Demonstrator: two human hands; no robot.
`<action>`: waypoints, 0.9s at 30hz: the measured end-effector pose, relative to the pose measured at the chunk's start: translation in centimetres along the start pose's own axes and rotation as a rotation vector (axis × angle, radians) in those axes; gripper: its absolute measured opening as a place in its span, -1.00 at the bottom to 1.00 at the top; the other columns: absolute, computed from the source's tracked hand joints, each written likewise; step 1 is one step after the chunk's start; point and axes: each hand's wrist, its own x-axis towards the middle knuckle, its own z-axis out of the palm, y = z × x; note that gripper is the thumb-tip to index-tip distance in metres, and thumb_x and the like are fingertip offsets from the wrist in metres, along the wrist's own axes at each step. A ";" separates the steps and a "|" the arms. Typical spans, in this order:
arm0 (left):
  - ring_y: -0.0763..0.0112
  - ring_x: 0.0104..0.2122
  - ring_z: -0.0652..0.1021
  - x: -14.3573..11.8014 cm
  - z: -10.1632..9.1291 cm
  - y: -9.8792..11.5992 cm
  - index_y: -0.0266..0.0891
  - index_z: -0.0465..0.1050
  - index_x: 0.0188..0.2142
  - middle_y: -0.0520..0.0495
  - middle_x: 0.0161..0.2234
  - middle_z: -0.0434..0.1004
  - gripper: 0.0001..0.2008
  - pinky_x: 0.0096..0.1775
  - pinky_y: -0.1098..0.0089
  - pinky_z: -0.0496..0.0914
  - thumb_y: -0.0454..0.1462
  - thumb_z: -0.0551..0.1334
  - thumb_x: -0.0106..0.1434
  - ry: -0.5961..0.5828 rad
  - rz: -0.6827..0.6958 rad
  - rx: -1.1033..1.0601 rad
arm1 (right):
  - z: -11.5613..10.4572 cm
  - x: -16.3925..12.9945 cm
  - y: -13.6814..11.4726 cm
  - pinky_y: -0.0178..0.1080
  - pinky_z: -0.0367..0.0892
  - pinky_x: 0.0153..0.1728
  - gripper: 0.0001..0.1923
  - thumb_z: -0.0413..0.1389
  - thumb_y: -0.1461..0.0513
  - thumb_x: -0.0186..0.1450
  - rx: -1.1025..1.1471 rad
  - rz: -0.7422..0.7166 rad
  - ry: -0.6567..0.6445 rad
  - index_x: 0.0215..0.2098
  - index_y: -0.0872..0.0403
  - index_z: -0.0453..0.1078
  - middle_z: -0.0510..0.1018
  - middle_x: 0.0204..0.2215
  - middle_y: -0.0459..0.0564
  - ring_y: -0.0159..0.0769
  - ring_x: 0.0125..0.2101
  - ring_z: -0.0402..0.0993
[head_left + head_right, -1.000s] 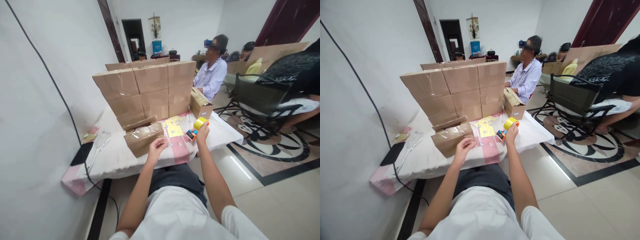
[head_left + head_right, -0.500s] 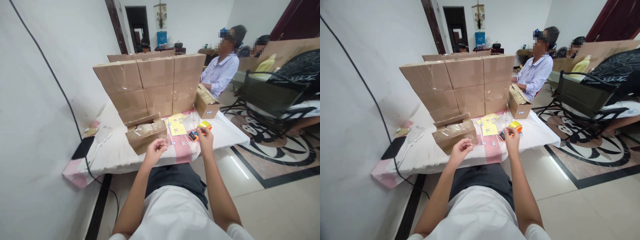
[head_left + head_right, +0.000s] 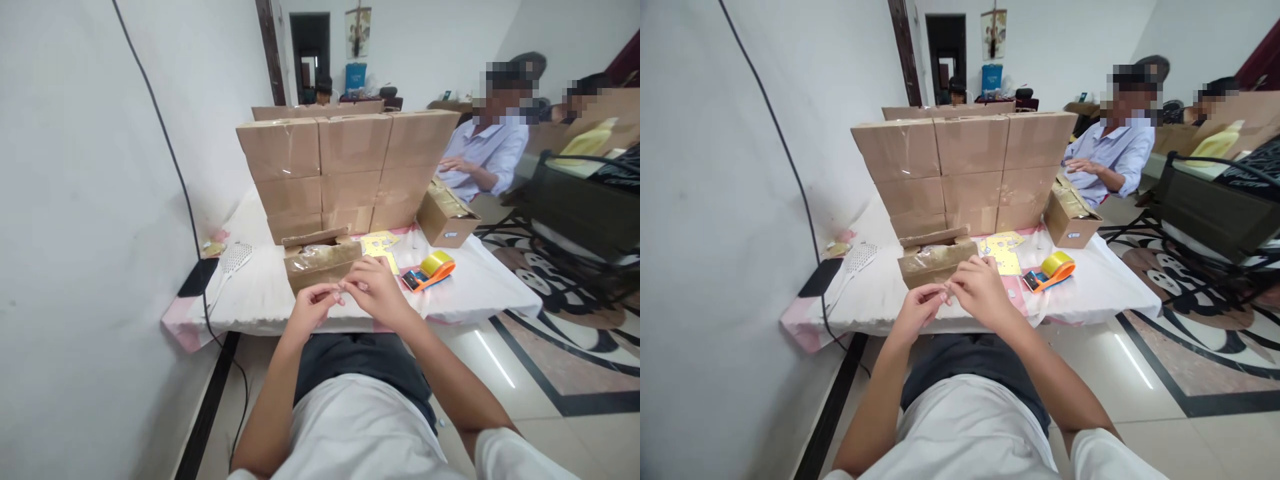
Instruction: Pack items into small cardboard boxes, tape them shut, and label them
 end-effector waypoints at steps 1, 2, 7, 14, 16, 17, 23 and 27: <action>0.67 -0.75 0.17 -0.2 -0.7 0.1 -0.30 0.60 -0.09 -0.01 -0.51 0.59 -0.50 -0.69 0.50 0.03 0.03 0.43 0.13 0.039 0.016 0.029 | 0.0 0.1 -0.1 -0.13 0.06 -0.15 -0.75 0.14 0.22 0.44 0.014 -0.003 0.067 -0.41 0.03 0.51 0.56 -0.46 -0.10 -0.28 -0.32 0.38; 0.64 -0.75 0.19 -0.3 -1.4 0.2 -0.30 0.59 -0.05 0.02 -0.56 0.55 -0.50 -0.67 0.50 0.06 0.02 0.41 0.16 0.114 0.051 0.058 | -0.3 0.3 -0.1 -0.13 0.08 -0.14 -0.74 0.13 0.21 0.45 0.017 -0.003 0.154 -0.41 0.03 0.50 0.56 -0.46 -0.09 -0.28 -0.32 0.39; 0.39 -0.41 0.55 2.8 -6.2 -0.4 -0.23 0.55 -0.06 -0.07 -0.37 0.60 -0.65 -0.38 0.42 0.38 -0.07 0.33 0.27 0.724 0.449 0.224 | -3.4 2.3 0.3 -0.11 0.18 -0.09 -0.75 0.21 0.13 0.39 -0.050 0.054 0.379 -0.44 0.01 0.50 0.56 -0.45 -0.09 -0.25 -0.32 0.42; 0.12 0.16 0.48 10.3 -10.5 -2.4 -0.17 0.32 0.25 -0.24 0.12 0.51 -0.37 0.16 0.11 0.35 -0.33 0.31 0.18 0.426 0.501 0.339 | -4.3 8.0 -1.6 -0.22 0.34 -0.29 -0.72 0.33 0.03 0.22 0.525 0.184 -0.452 -0.37 0.11 0.63 0.62 -0.42 -0.02 -0.26 -0.37 0.47; 0.16 0.07 0.53 10.9 -10.6 -3.3 -0.22 0.50 0.00 -0.20 -0.01 0.57 -0.65 0.17 0.11 0.35 -0.33 0.27 0.20 0.423 0.506 0.317 | -3.2 9.8 -1.7 -0.26 0.33 -0.36 -0.64 0.35 0.01 0.17 0.709 0.219 -0.707 -0.33 0.16 0.64 0.60 -0.45 -0.02 -0.32 -0.43 0.44; 0.17 0.06 0.53 11.0 -10.5 -3.8 -0.22 0.53 -0.12 -0.19 -0.02 0.57 -0.77 0.18 0.11 0.35 -0.32 0.27 0.20 0.430 0.522 0.315 | -2.4 10.7 -1.5 -0.27 0.31 -0.38 -0.62 0.36 0.00 0.15 0.765 0.229 -0.765 -0.32 0.18 0.64 0.59 -0.47 -0.03 -0.35 -0.45 0.42; 0.18 0.19 0.46 11.3 -10.3 -5.9 -0.14 0.56 -0.22 -0.12 0.13 0.53 -0.76 0.29 0.08 0.25 -0.27 0.08 0.35 0.467 0.546 0.212 | 6.8 15.8 2.6 -0.33 0.12 -0.47 -0.69 0.35 0.05 0.09 0.583 0.282 -0.601 -0.45 0.17 0.57 0.43 -0.61 -0.14 -0.47 -0.53 0.22; 0.17 0.25 0.43 11.7 -10.7 -6.5 -0.13 0.59 -0.05 -0.12 0.19 0.51 -0.57 0.33 0.03 0.19 -0.18 -0.07 0.47 0.467 0.576 0.178 | 11.0 16.3 4.6 -0.30 0.05 -0.49 -0.67 0.27 0.03 0.09 0.415 0.320 -0.562 -0.52 0.17 0.50 0.36 -0.64 -0.16 -0.48 -0.56 0.15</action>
